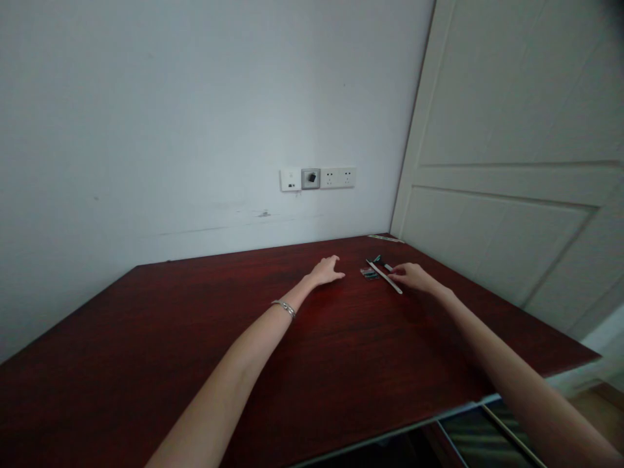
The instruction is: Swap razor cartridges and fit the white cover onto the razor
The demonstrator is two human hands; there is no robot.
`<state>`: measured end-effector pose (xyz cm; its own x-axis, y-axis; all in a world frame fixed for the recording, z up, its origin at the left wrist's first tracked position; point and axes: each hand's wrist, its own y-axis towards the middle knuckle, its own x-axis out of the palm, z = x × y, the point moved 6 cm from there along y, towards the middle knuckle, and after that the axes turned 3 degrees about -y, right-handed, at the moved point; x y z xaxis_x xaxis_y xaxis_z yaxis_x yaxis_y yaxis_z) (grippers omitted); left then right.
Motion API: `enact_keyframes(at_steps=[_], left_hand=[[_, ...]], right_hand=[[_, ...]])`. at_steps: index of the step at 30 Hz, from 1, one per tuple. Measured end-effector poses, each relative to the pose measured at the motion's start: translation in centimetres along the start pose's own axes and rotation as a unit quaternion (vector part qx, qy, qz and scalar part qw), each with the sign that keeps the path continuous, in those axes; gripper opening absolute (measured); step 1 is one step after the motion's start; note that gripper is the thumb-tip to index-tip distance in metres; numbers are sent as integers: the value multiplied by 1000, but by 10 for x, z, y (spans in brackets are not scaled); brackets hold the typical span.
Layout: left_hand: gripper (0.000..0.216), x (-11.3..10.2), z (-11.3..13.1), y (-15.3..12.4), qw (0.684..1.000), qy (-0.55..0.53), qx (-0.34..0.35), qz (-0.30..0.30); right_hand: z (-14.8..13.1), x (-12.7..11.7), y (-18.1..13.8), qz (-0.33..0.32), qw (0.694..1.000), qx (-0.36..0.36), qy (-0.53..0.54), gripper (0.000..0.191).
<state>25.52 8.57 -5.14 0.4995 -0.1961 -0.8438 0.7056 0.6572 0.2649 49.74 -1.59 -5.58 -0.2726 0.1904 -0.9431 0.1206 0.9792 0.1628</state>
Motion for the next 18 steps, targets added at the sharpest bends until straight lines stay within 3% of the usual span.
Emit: enact_keyframes(at_steps=[7,12,18], left_hand=[[68,46,45,29,999,23,20,-25],[61,59,59,36,998,50,17,-14],[51,61,58,36,1000,26,6,18]], right_hand=[[-13,6,-6,-25,1000,9,-16,31],[-20,7,-8,-26,999,20,-23,29],[-24,8,-7,-26,998,37,-43,28]])
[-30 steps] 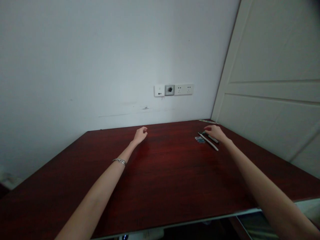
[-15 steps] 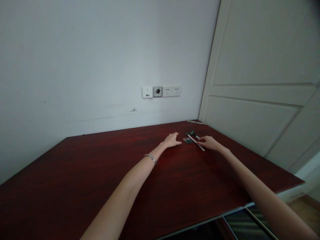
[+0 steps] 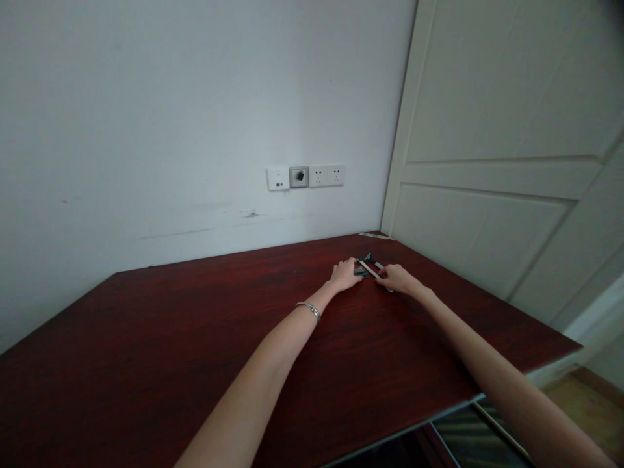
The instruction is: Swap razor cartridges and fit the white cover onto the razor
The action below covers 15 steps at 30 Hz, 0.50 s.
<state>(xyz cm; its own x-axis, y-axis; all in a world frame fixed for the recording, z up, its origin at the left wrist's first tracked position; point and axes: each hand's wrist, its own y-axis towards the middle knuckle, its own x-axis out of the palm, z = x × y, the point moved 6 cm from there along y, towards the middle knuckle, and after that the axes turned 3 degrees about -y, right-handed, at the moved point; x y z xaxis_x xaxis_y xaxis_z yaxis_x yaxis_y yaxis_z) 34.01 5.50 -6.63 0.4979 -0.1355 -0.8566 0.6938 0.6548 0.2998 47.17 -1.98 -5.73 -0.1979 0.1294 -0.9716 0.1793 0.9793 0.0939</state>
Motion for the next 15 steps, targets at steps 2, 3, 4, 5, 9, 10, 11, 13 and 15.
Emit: enact_keyframes(at_steps=[2,3,4,5,9,10,11,13,15], left_hand=[[52,1,-2,0,1000,-13,-8,-2],[52,1,-3,0,1000,-18,-11,-3],[51,1,-3,1,1000,-22,-14,-3],[51,1,-4,1,1000,-27,-16,-1],[56,-5,-8,-1,998,-61,-18,28],[58,-8,-10,-3,997,-72,-16,37],[59,-13,-13,-5,996,-81,-12,45],[60,-24,-21,-10,994,-92,-3,55],[62,-40,-34,-18,994,-96,5,59]], right_hand=[[1,1,2,-2,1000,3,1,26],[1,2,3,-3,1000,2,3,25],[1,3,3,-3,1000,-1,4,25],[0,3,4,-3,1000,-4,5,24],[-1,3,2,6,1000,-14,8,23],[-1,3,2,8,1000,-15,10,23],[-1,3,1,9,1000,-15,12,23],[-2,2,-1,16,1000,-17,18,24],[-6,1,-2,31,999,-22,23,25]])
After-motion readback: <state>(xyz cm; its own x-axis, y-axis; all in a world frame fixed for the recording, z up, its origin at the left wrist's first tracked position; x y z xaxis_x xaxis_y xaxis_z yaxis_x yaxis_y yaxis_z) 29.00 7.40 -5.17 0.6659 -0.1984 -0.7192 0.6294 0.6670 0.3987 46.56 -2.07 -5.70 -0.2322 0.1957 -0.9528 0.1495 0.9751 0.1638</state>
